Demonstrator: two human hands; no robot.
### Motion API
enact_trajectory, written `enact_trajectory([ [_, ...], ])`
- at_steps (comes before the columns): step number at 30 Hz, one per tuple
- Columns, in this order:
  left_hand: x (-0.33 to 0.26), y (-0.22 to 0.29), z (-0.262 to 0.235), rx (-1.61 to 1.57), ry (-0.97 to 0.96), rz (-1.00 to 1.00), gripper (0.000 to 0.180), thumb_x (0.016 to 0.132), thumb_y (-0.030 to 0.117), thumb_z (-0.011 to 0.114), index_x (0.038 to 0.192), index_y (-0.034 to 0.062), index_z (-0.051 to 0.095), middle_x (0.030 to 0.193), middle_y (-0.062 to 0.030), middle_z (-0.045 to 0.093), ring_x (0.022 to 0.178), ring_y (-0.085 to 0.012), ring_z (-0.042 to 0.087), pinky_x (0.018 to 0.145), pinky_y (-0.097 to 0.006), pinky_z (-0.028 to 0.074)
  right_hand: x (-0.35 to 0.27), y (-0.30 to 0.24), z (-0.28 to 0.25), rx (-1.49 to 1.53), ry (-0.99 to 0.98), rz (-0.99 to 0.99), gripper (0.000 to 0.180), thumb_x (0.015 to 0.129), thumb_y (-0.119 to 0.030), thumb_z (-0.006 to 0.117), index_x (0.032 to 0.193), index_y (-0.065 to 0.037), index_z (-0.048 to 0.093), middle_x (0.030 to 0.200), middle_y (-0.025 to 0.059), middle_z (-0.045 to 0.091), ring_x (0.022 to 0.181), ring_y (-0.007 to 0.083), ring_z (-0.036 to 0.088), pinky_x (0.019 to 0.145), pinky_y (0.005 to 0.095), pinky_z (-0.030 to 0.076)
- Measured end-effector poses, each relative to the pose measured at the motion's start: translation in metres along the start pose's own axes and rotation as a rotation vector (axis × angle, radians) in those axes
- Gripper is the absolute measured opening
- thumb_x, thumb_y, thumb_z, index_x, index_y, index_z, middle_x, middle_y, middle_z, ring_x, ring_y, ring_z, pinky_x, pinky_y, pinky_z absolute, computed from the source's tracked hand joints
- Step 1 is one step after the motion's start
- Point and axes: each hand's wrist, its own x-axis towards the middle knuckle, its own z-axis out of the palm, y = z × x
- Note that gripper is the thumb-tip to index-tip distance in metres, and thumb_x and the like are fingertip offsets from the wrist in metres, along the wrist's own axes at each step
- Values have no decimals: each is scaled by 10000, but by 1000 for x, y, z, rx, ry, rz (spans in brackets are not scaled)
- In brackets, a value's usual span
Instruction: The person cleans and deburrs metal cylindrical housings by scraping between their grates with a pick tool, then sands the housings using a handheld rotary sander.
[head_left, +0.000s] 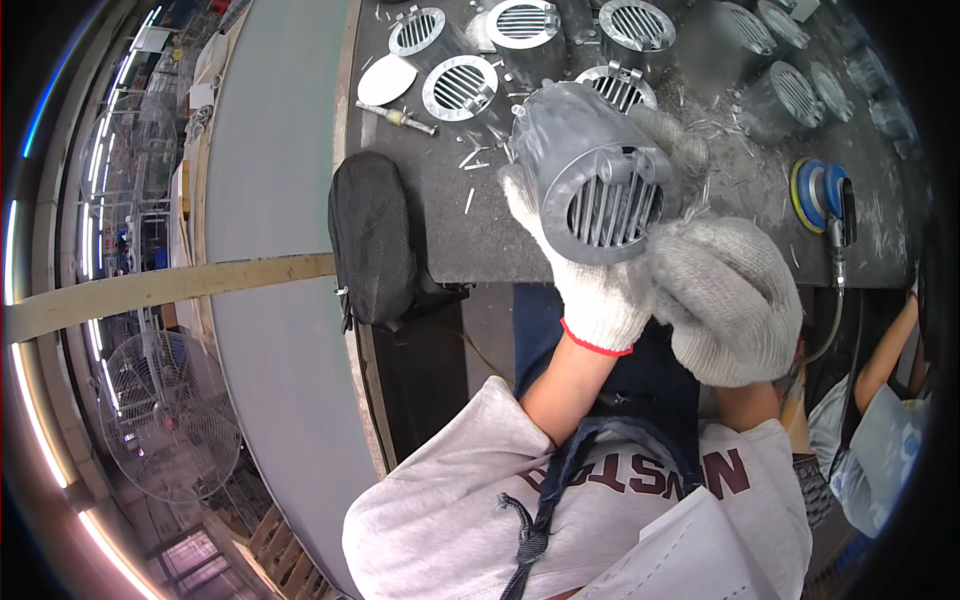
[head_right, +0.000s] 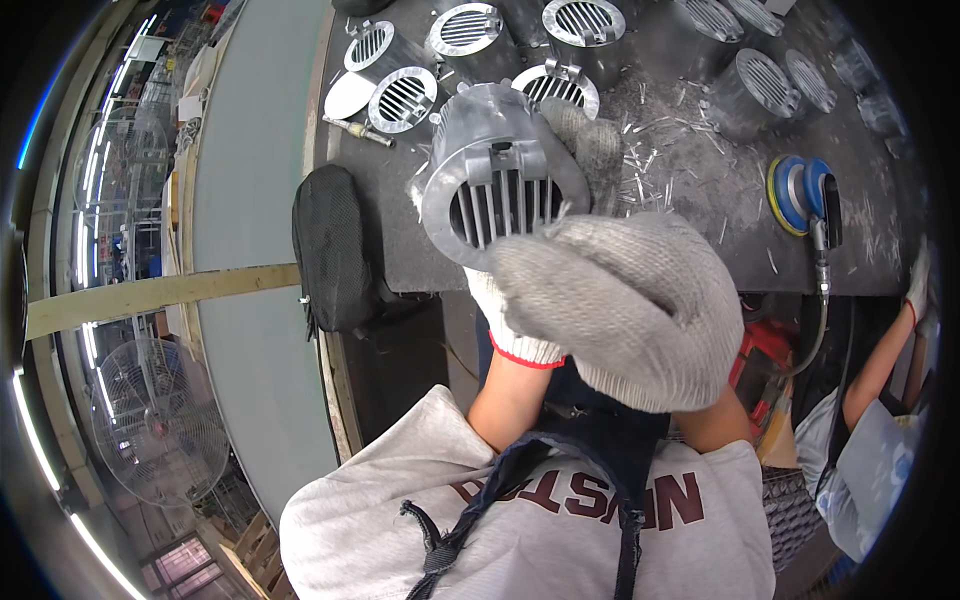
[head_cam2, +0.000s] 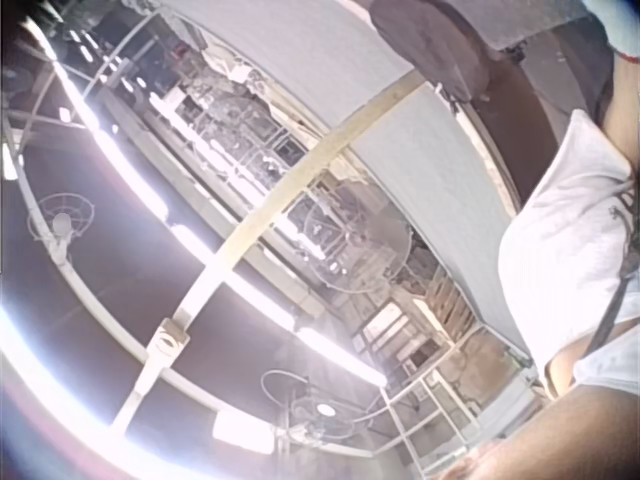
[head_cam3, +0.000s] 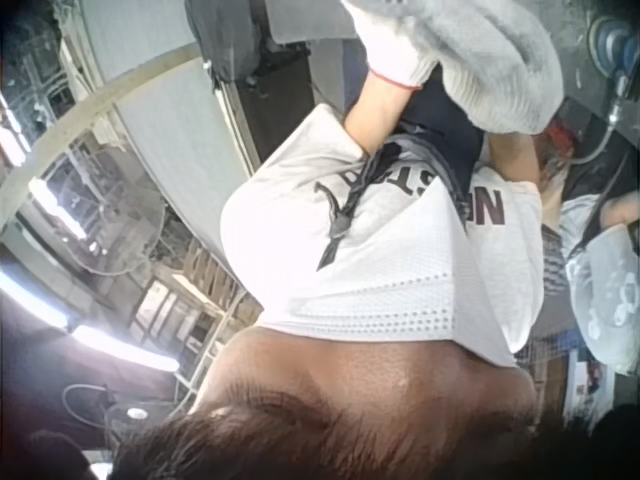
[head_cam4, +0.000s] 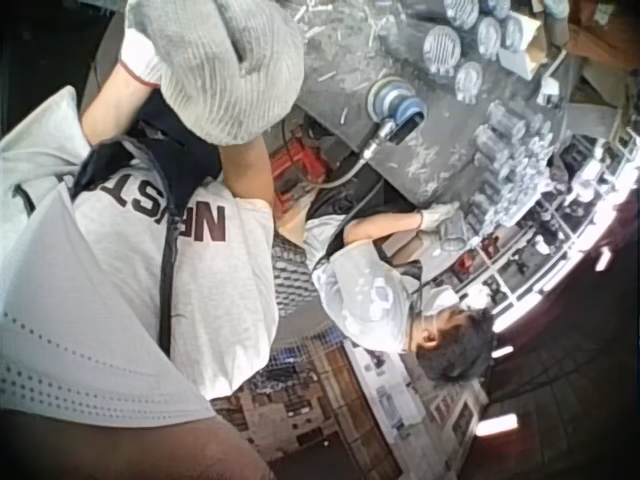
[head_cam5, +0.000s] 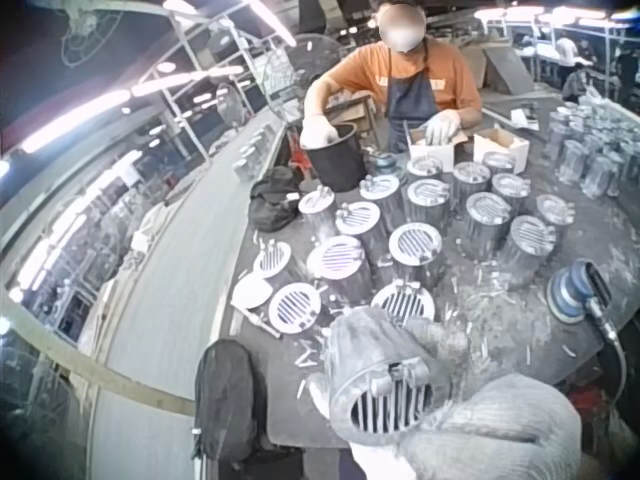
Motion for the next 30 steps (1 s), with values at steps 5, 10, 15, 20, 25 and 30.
enact_trajectory([
  [5, 19, 28, 12, -738, -108, -324, 602, 1015, 661, 443, 1302, 159, 609, 1179, -62, 667, 1116, -223, 624, 1065, -443, 477, -10, -11, -22, -420, 119, -59, 217, 819, 58, 715, 1025, -2, 749, 940, 125, 755, 856, 241, 725, 744, 376, 584],
  [10, 8, -5, -17, -734, -187, -296, 490, 1035, 544, 469, 1317, 169, 613, 1250, -35, 654, 1151, -243, 623, 1066, -449, 478, -76, 9, -27, -568, 83, -105, 326, 864, -24, 735, 1182, -34, 666, 1075, 129, 718, 972, 248, 716, 862, 409, 586],
  [15, 0, 9, -31, -776, -216, -308, 495, 1041, 467, 482, 1366, 112, 596, 1360, -105, 612, 1247, -295, 590, 1104, -472, 468, -170, 28, 4, 96, 33, 728, 379, 918, -69, 729, 1277, -13, 619, 1293, 134, 650, 1138, 259, 678, 974, 396, 570],
  [20, 4, 14, -20, -441, -86, -306, 522, 1035, 502, 489, 1380, 123, 588, 1350, -110, 613, 1288, -315, 575, 1124, -498, 460, -147, 5, 16, 320, 366, 875, 375, 936, -110, 723, 1277, -23, 592, 1213, 159, 654, 1032, 272, 689, 895, 403, 600],
  [25, 17, -1, -17, -795, -333, -294, 560, 1026, 516, 451, 1416, 126, 547, 1433, -109, 561, 1331, -337, 525, 1165, -539, 407, -73, 14, 4, 225, 220, 57, 339, 1042, -294, 603, 1234, -16, 580, 1077, 199, 631, 884, 327, 675, 582, 399, 609],
  [30, 16, 9, -4, -964, -335, -477, 739, 979, 720, 430, 1448, 156, 520, 1352, -93, 613, 1223, -313, 613, 1114, -530, 452, -69, 7, 10, 468, 475, 257, 412, 1056, -358, 563, 1276, -10, 598, 1069, 204, 632, 781, 302, 661, 510, 360, 584],
])
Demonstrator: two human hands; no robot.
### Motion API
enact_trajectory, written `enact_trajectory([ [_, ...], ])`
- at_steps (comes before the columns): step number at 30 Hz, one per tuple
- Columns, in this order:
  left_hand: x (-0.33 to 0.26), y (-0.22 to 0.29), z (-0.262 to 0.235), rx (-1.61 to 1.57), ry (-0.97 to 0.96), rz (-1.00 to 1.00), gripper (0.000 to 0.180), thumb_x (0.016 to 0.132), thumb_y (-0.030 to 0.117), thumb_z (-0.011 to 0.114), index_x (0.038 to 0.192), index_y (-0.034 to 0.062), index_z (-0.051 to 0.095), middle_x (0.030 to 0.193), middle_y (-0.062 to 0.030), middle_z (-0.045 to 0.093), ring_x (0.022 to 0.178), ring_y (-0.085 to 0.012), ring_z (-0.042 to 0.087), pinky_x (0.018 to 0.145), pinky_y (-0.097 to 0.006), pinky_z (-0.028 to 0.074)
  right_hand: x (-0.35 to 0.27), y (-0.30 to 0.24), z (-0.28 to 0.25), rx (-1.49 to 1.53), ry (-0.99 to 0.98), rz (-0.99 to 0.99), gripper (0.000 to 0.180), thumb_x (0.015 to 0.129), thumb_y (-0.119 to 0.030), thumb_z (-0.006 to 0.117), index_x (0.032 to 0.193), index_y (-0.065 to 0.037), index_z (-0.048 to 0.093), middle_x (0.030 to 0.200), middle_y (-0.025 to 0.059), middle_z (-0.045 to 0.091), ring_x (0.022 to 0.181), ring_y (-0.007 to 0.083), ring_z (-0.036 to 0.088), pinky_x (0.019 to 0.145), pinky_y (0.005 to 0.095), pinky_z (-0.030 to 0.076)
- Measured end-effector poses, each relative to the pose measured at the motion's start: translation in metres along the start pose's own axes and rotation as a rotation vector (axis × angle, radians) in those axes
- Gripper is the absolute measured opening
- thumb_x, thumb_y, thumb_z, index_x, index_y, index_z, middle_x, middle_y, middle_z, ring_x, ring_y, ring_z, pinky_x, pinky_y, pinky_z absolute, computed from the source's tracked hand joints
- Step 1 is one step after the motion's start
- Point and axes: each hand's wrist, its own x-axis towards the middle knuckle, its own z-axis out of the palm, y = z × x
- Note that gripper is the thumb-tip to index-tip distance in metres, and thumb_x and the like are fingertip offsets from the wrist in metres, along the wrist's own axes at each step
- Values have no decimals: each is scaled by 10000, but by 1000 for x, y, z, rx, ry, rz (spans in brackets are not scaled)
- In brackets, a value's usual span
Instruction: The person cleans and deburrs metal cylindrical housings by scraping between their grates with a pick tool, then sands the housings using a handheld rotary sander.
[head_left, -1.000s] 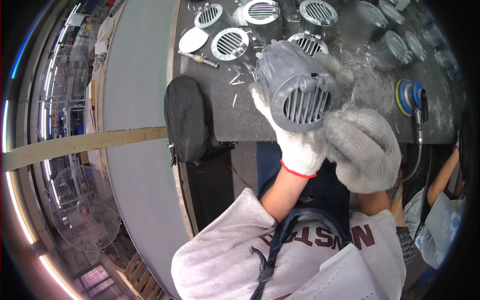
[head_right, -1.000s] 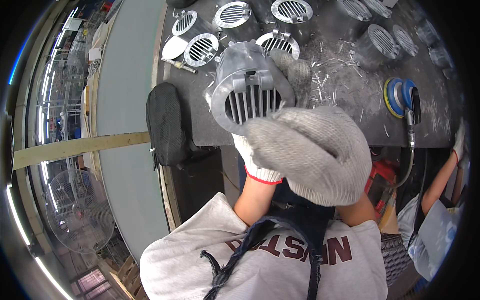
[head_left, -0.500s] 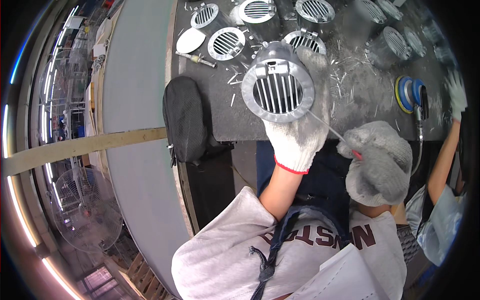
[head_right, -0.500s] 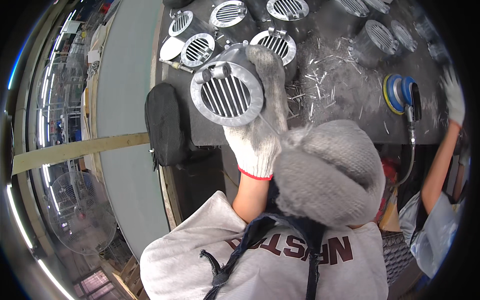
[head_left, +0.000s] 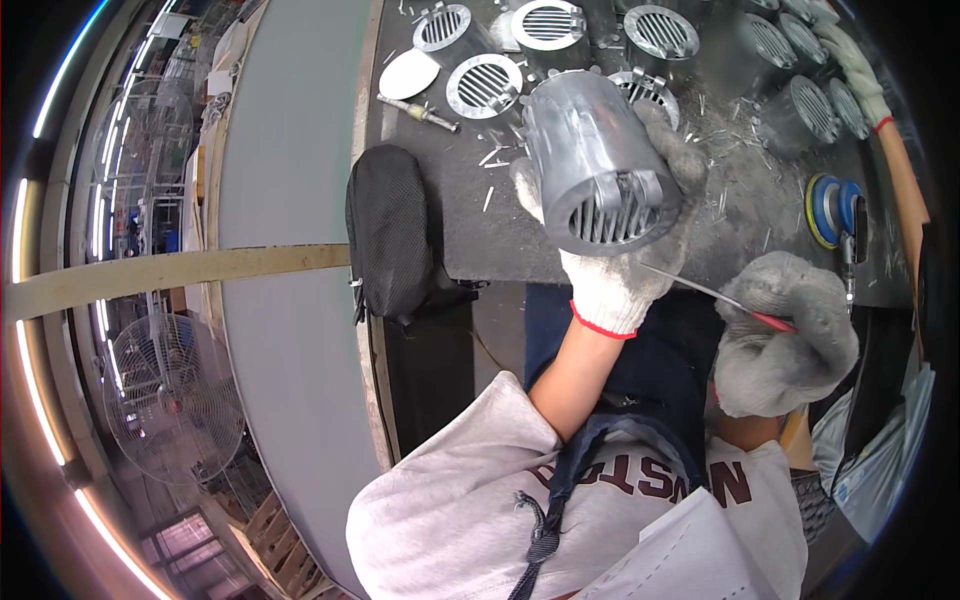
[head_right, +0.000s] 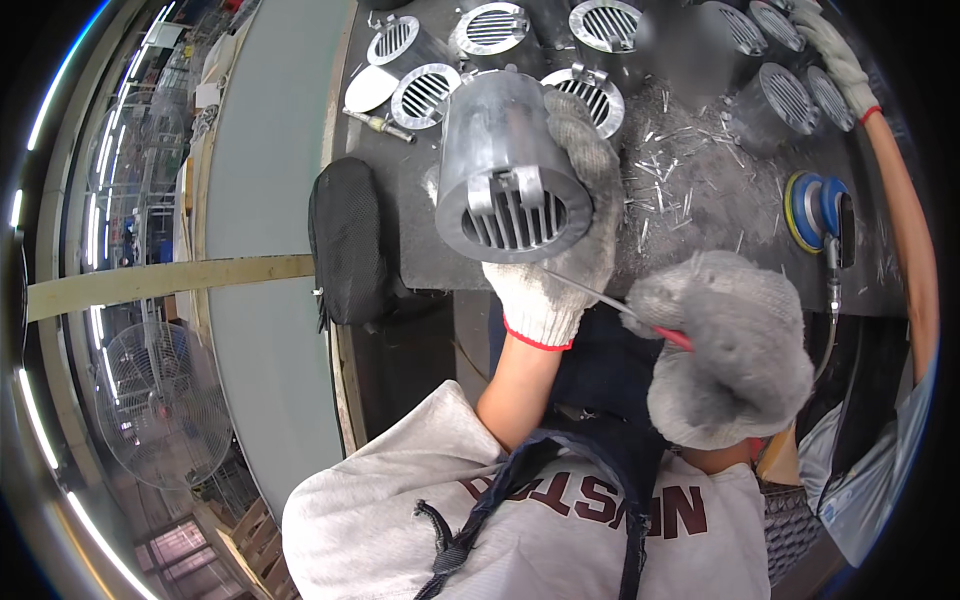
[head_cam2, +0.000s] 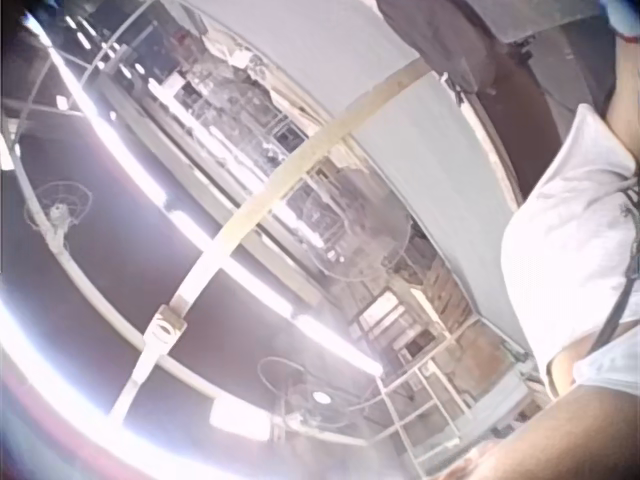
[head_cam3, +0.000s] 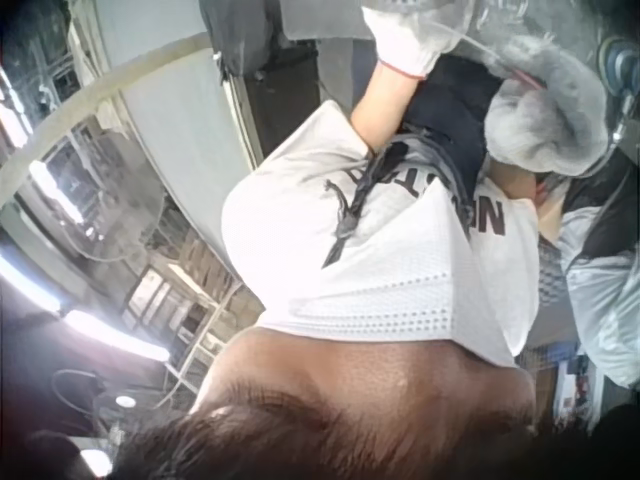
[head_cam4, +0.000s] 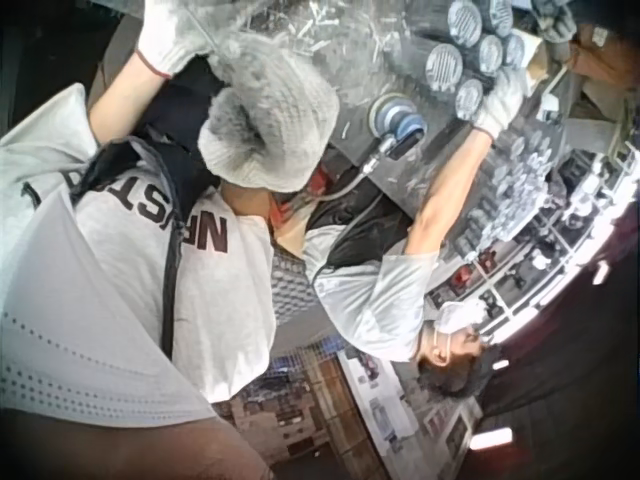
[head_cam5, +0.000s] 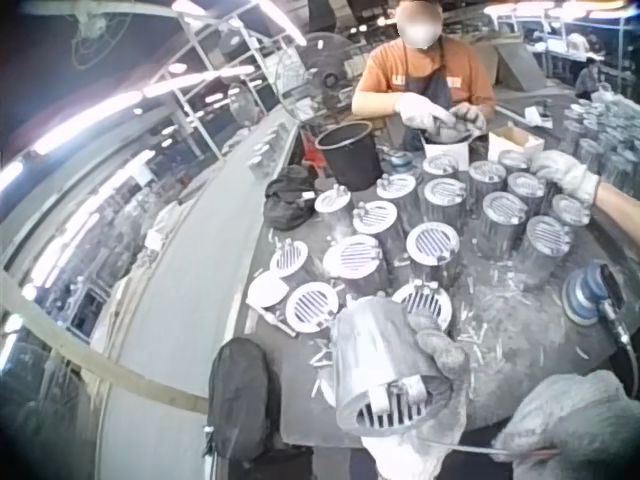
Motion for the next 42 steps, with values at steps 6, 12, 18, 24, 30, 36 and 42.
enact_trajectory([
  [6, -7, 3, -18, -230, -104, -24, 777, 971, 689, 461, 1476, 99, 483, 1399, -142, 587, 1269, -320, 588, 1140, -538, 432, -4, -2, -4, 268, -86, 272, 403, 987, -350, 643, 1229, -27, 623, 1095, 190, 655, 894, 310, 672, 642, 432, 622],
  [12, -30, 6, -70, -29, -322, -14, 762, 1069, 618, 274, 1610, 83, 239, 1603, -168, 352, 1411, -313, 426, 1218, -466, 337, 20, -19, 11, 26, -150, 288, 310, 904, -229, 746, 1108, -6, 680, 1062, 149, 722, 1041, 313, 697, 851, 465, 596],
  [18, -28, 8, -56, -108, -215, -13, 764, 1036, 648, 345, 1561, 93, 333, 1522, -176, 446, 1376, -329, 474, 1188, -498, 381, 31, -13, 29, -351, -270, -223, 142, 942, -81, 661, 1049, 1, 705, 1044, 160, 747, 965, 320, 732, 893, 464, 559],
  [24, -23, 9, -52, -192, -117, -16, 768, 1004, 677, 416, 1512, 102, 428, 1441, -183, 540, 1342, -344, 522, 1158, -530, 425, 27, -3, 43, -224, -77, -305, 187, 979, -122, 633, 1064, 33, 690, 1040, 188, 741, 945, 318, 723, 889, 444, 556],
  [30, 6, 7, -10, 5, -362, -43, 469, 1101, 244, 477, 1532, 102, 356, 1455, -167, 485, 1352, -271, 501, 1155, -453, 442, 56, -49, 71, -269, -293, 0, 242, 1025, -154, 591, 1099, 57, 683, 1068, 190, 733, 947, 275, 713, 913, 363, 539],
  [36, -16, 9, -6, 58, 301, 225, 773, 950, 690, 541, 1441, 95, 489, 1348, -116, 574, 1223, -299, 580, 1043, -472, 511, 33, -21, 71, -167, -583, -401, 461, 772, -126, 736, 1233, -147, 729, 1096, 125, 731, 948, 256, 733, 750, 323, 594],
  [42, -17, 8, -9, 188, 344, 253, 744, 962, 666, 542, 1441, 99, 492, 1354, -112, 573, 1228, -297, 578, 1051, -476, 503, 2, -3, 54, 747, -480, 806, 447, 867, -109, 705, 1308, -41, 676, 1299, 116, 681, 1146, 223, 667, 1006, 375, 541],
])
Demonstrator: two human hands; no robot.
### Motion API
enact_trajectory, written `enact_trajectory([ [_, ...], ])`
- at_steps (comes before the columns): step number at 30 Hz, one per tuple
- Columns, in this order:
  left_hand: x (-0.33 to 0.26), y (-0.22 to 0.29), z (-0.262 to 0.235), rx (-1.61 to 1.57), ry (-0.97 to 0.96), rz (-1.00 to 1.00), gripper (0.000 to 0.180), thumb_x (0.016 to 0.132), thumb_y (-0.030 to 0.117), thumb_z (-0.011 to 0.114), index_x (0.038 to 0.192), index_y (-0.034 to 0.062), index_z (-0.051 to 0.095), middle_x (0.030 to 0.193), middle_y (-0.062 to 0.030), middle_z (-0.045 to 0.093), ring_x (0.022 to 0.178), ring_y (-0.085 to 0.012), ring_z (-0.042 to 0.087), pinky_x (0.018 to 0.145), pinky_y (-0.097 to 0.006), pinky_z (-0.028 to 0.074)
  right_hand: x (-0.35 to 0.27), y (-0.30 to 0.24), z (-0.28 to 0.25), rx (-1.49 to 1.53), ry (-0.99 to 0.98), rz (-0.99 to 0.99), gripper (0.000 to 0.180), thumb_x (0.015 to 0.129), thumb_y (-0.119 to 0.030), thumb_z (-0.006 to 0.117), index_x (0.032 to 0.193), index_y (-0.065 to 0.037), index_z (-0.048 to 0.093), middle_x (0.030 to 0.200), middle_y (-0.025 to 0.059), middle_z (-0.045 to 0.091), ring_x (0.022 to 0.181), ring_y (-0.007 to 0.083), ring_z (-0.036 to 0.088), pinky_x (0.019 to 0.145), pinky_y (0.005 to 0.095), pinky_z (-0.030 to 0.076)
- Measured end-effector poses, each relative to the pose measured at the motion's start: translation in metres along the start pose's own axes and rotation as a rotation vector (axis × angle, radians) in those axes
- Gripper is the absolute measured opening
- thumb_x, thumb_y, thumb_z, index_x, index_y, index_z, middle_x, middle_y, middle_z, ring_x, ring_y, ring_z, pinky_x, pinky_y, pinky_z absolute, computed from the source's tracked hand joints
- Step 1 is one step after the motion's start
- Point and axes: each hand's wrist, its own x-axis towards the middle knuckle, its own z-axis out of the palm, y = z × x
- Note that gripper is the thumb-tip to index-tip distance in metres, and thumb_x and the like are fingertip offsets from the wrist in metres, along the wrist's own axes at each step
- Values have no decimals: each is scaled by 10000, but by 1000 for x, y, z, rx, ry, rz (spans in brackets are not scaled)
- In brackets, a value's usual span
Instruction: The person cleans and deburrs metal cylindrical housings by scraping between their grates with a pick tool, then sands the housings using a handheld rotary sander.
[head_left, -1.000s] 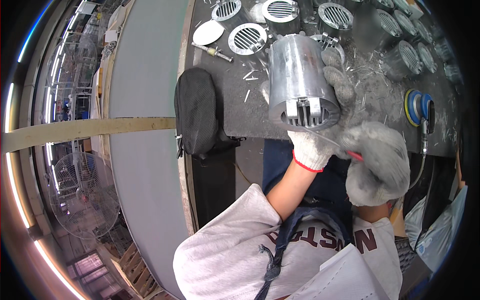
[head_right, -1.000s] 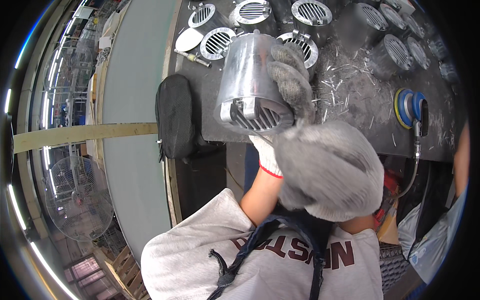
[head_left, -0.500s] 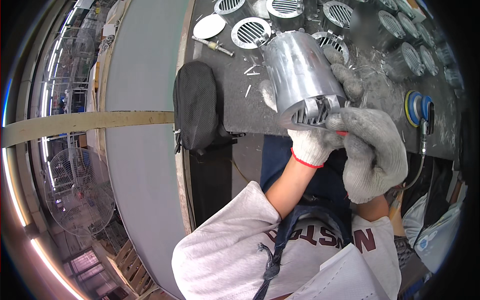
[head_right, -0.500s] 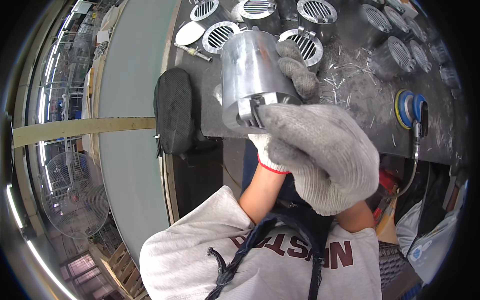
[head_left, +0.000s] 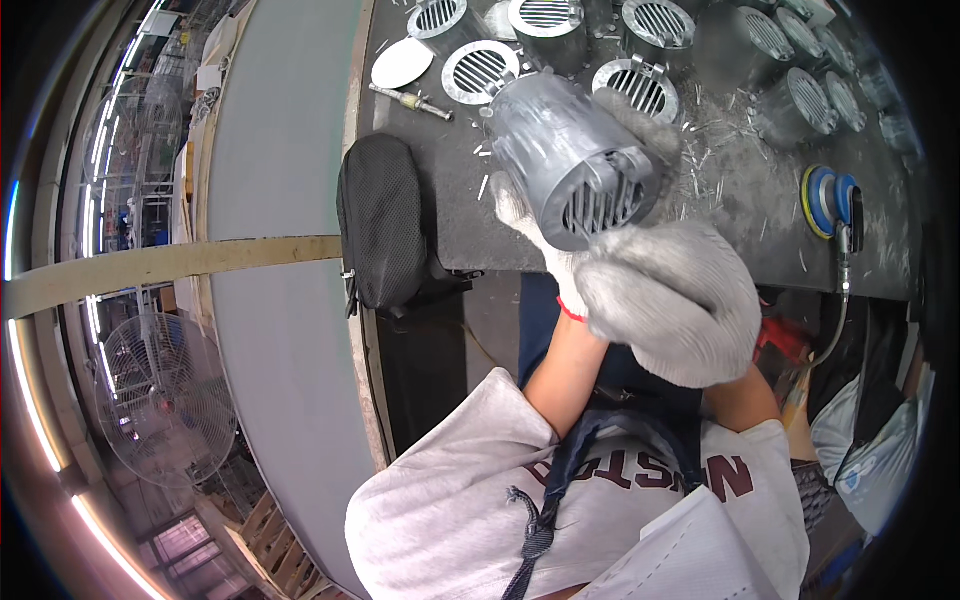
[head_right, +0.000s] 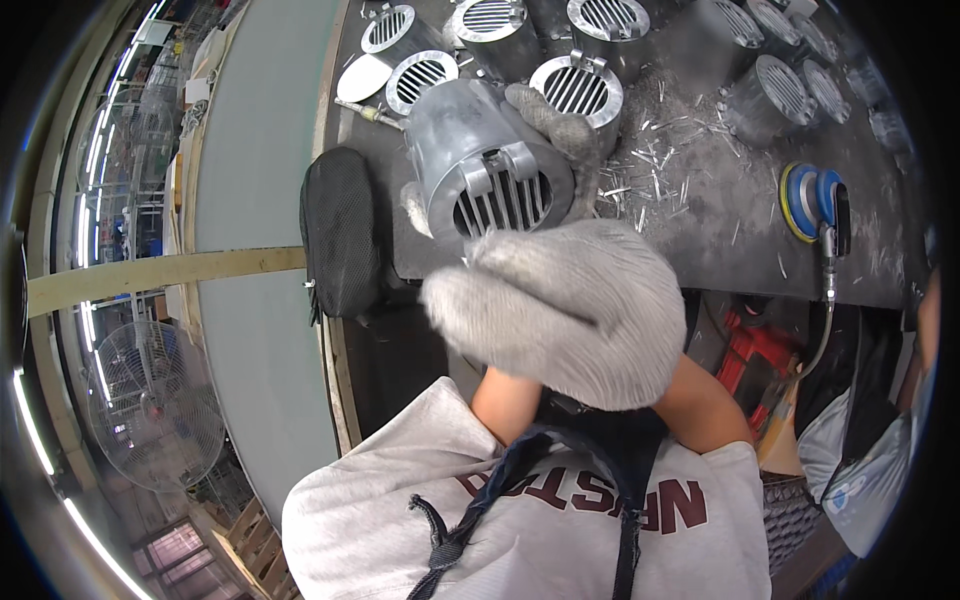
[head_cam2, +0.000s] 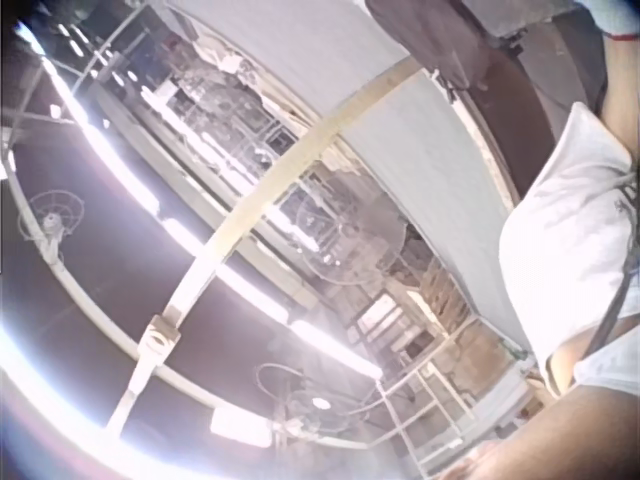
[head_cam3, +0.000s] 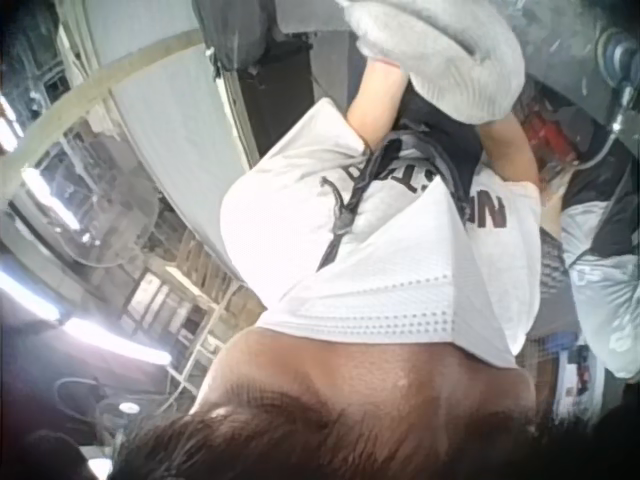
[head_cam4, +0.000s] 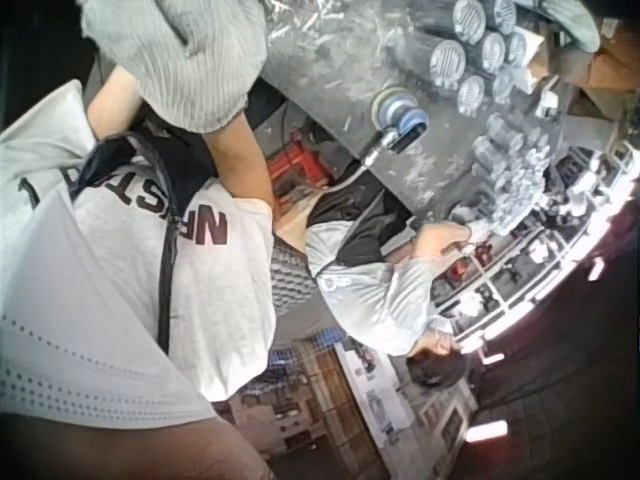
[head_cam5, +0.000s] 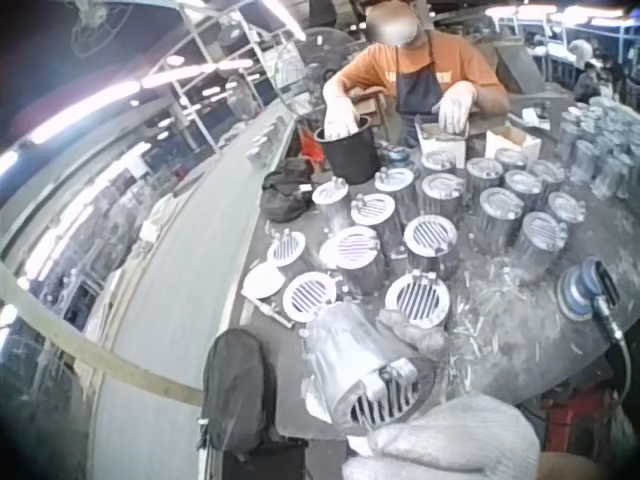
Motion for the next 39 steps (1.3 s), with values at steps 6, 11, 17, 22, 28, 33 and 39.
enact_trajectory([
  [6, -3, 3, -1, 136, 16, 91, 715, 973, 642, 542, 1441, 104, 495, 1361, -108, 572, 1233, -296, 576, 1059, -480, 496, -16, -37, -10, -1131, 396, -936, 302, 985, -193, 652, 1152, 58, 629, 1162, 236, 650, 775, 287, 693, 597, 357, 575],
  [11, 0, -14, -5, 214, 34, 91, 690, 983, 622, 542, 1441, 108, 497, 1366, -105, 571, 1237, -294, 575, 1066, -483, 490, -12, -39, 0, -806, 327, -920, 266, 972, -185, 669, 1128, 27, 631, 1196, 234, 640, 835, 306, 699, 698, 394, 600],
  [17, -10, 9, -38, 48, -9, -31, 620, 1011, 570, 536, 1450, 132, 512, 1423, -99, 559, 1279, -311, 559, 1107, -479, 463, -27, -10, -33, -522, 137, -713, 373, 1013, -201, 624, 1329, -24, 532, 1374, 229, 560, 1098, 313, 644, 1003, 460, 560],
  [22, -17, 2, -48, 54, 0, -114, 620, 1009, 569, 545, 1452, 136, 513, 1423, -103, 560, 1285, -315, 555, 1110, -480, 461, -60, 4, -52, 194, -21, -338, 528, 1068, -242, 551, 1534, -62, 379, 1505, 173, 486, 1360, 300, 537, 1184, 446, 436],
  [28, -28, 21, -64, 100, 23, -117, 621, 1005, 568, 556, 1454, 141, 515, 1423, -107, 562, 1293, -320, 551, 1113, -482, 459, -69, 9, -27, 521, 418, -268, 489, 968, -311, 697, 1339, -18, 567, 1368, 215, 557, 1180, 359, 641, 1009, 500, 578],
  [33, -11, 1, -6, 211, -175, -16, 687, 999, 660, 503, 1445, 137, 512, 1402, -89, 566, 1243, -305, 562, 1110, -478, 452, -58, 4, -26, -261, 469, -451, 449, 929, -287, 736, 1240, 9, 604, 1217, 206, 611, 1022, 346, 682, 807, 453, 653],
  [39, 12, -16, 47, 72, -118, 72, 699, 1019, 676, 435, 1445, 126, 506, 1422, -90, 542, 1236, -299, 559, 1095, -484, 472, -18, -49, -2, -125, 287, -524, 374, 955, -272, 705, 1159, 39, 666, 1115, 172, 655, 929, 271, 701, 723, 379, 636],
])
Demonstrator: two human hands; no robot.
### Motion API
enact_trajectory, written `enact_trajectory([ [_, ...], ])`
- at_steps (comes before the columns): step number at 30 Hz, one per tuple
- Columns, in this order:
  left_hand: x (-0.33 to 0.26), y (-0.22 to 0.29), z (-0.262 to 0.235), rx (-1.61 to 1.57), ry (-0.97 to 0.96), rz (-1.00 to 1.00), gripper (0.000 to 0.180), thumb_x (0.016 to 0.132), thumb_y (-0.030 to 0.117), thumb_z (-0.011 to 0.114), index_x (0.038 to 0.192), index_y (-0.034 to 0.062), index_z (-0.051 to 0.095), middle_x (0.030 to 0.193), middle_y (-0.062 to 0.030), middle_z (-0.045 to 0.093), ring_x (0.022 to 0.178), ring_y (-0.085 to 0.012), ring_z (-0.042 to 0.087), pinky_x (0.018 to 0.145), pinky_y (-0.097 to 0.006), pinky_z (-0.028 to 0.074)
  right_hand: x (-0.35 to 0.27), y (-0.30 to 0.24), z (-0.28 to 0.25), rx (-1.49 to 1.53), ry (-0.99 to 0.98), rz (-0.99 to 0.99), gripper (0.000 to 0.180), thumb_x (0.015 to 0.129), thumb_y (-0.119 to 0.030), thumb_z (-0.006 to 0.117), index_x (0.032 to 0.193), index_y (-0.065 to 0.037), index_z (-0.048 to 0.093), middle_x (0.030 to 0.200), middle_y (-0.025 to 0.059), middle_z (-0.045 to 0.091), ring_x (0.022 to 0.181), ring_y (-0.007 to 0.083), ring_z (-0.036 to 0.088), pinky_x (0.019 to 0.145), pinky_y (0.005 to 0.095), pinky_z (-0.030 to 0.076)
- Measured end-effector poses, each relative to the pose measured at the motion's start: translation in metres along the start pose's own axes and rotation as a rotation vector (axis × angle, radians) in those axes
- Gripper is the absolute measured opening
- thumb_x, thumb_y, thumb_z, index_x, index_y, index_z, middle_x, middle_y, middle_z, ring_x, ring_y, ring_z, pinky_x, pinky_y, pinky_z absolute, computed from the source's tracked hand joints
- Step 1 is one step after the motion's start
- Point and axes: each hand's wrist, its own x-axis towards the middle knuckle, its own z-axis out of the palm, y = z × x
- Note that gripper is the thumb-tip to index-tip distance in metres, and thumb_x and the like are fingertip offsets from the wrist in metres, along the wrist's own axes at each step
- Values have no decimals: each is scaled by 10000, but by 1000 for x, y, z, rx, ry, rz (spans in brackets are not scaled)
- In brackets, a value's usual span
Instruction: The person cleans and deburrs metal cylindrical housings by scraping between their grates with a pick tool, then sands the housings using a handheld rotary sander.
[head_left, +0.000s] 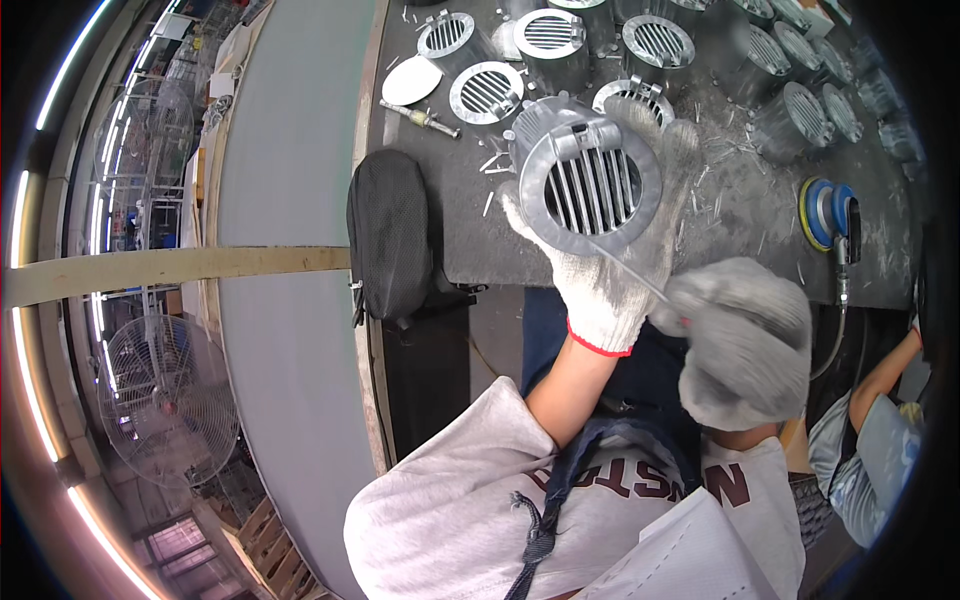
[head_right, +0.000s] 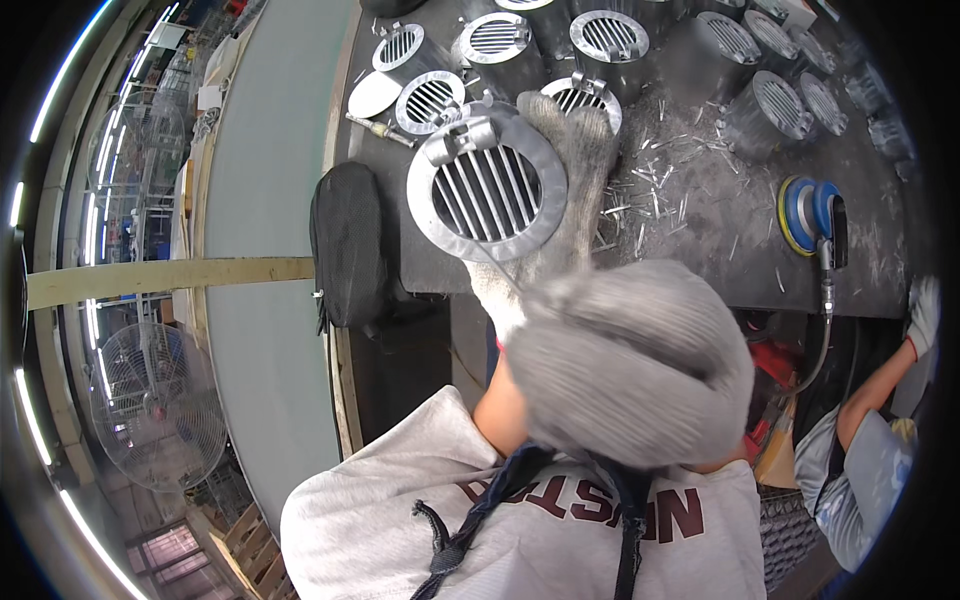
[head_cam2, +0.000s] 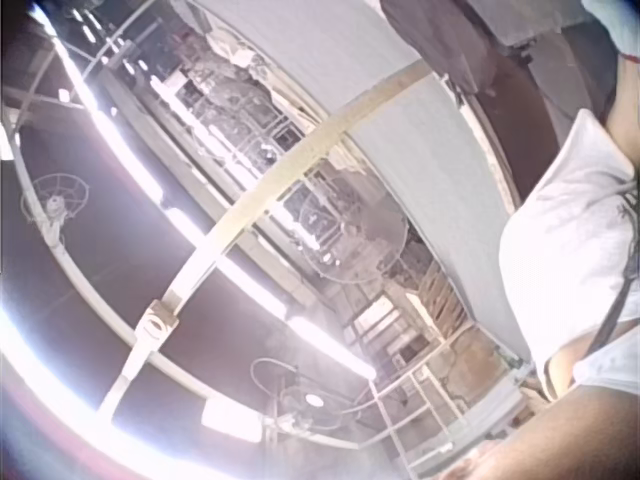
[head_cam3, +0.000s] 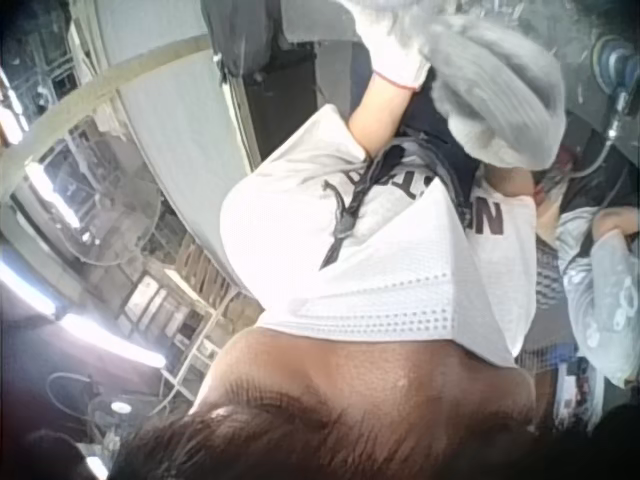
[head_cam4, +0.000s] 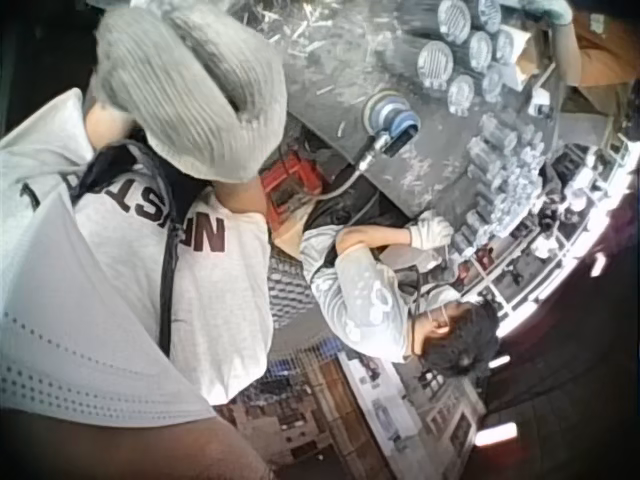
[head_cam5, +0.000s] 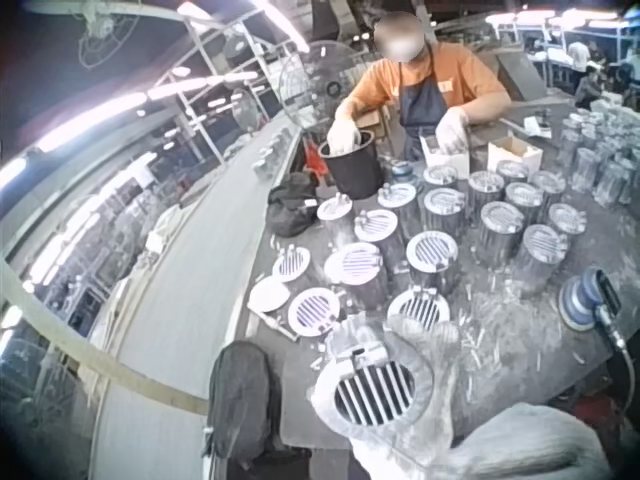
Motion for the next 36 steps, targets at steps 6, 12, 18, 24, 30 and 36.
enact_trajectory([
  [6, -3, 11, -13, 39, -95, 133, 796, 931, 675, 546, 1504, 133, 432, 1474, -112, 481, 1353, -344, 449, 1159, -559, 391, 22, -5, 41, -429, -215, 253, 307, 819, 29, 736, 1119, -33, 757, 1074, 170, 734, 895, 266, 728, 799, 378, 597],
  [12, -7, 18, -12, -94, -107, -74, 1061, 730, 782, 690, 1514, 123, 416, 1459, -111, 466, 1392, -395, 402, 1217, -587, 311, 35, 28, 37, -803, -342, -386, 391, 776, -106, 818, 1159, -64, 751, 1034, 140, 749, 939, 290, 739, 813, 368, 601],
  [18, -10, 14, 11, -29, -72, 46, 1031, 769, 765, 661, 1413, -12, 449, 1271, -240, 543, 1234, -437, 523, 1167, -554, 394, 25, 22, 35, -715, -269, -259, 325, 791, -135, 821, 1092, -34, 752, 1030, 128, 752, 932, 287, 741, 790, 361, 604],
  [24, -9, 15, 11, 29, -98, 69, 991, 794, 719, 675, 1431, 1, 428, 1319, -215, 520, 1264, -392, 514, 1126, -561, 444, 28, 17, 29, -866, -226, -511, 358, 709, -110, 867, 1046, -40, 767, 1031, 94, 758, 905, 270, 734, 783, 375, 590],
  [30, -2, 40, 15, -236, -88, 80, 885, 821, 697, 703, 1456, 124, 479, 1375, -152, 544, 1254, -361, 553, 1171, -585, 398, 24, -1, 19, -367, 350, -462, 337, 1104, -293, 467, 1153, 22, 577, 1072, 195, 673, 879, 290, 690, 828, 436, 590],
  [36, -4, 42, 8, -203, -219, 51, 762, 900, 697, 624, 1371, 103, 544, 1322, -151, 567, 1209, -351, 566, 1137, -574, 431, 44, -2, -8, -172, 247, -305, 297, 1108, -241, 482, 1221, 23, 557, 997, 120, 654, 771, 126, 643, 575, 241, 508],
])
